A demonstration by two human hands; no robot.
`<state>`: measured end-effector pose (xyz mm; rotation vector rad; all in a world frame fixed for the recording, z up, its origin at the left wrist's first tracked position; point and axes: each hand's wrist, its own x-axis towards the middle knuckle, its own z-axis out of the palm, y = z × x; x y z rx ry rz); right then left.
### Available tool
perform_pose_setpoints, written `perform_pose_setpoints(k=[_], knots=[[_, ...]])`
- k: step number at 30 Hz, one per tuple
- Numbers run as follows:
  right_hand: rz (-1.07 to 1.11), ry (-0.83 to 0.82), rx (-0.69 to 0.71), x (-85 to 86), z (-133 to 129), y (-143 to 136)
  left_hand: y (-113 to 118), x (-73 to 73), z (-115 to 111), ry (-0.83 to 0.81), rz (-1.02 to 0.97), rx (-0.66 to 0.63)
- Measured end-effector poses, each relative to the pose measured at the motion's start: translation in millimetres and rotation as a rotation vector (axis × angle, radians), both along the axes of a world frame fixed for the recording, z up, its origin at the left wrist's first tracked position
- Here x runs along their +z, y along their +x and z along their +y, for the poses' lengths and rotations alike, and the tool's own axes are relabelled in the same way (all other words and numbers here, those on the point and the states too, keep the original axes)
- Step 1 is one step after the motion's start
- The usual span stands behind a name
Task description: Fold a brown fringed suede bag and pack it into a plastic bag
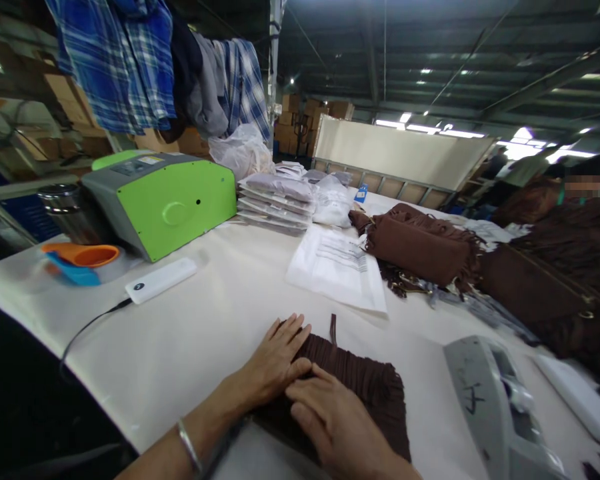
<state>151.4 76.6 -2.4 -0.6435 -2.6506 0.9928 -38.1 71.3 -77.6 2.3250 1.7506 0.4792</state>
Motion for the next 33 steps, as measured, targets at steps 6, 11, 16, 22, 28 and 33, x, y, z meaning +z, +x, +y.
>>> perform_pose_setpoints(k=[6, 11, 16, 22, 28, 33], knots=[[-0.222, 0.124, -0.527, -2.0, 105.8, 21.5, 6.7, 6.6, -5.2, -0.007, 0.122, 0.009], [-0.333, 0.100, -0.583, -40.4, 161.8, -2.2, 14.2, 10.5, -6.0, 0.065, 0.147, -0.088], [-0.359, 0.037, -0.518, -57.4, 171.0, -10.4, 22.4, 7.8, -6.2, -0.033, 0.090, -0.160], [-0.235, 0.045, -0.548, -33.8, 147.6, 4.0, 14.4, 19.4, -5.4, -0.042, -0.120, -0.111], [-0.095, 0.036, -0.478, -6.2, 71.9, 19.4, -22.8, 46.8, -39.1, 0.077, -0.345, 0.220], [-0.046, 0.178, -0.381, -29.7, 27.8, 21.2, -24.6, 48.8, -82.1, -0.002, -0.155, 0.164]])
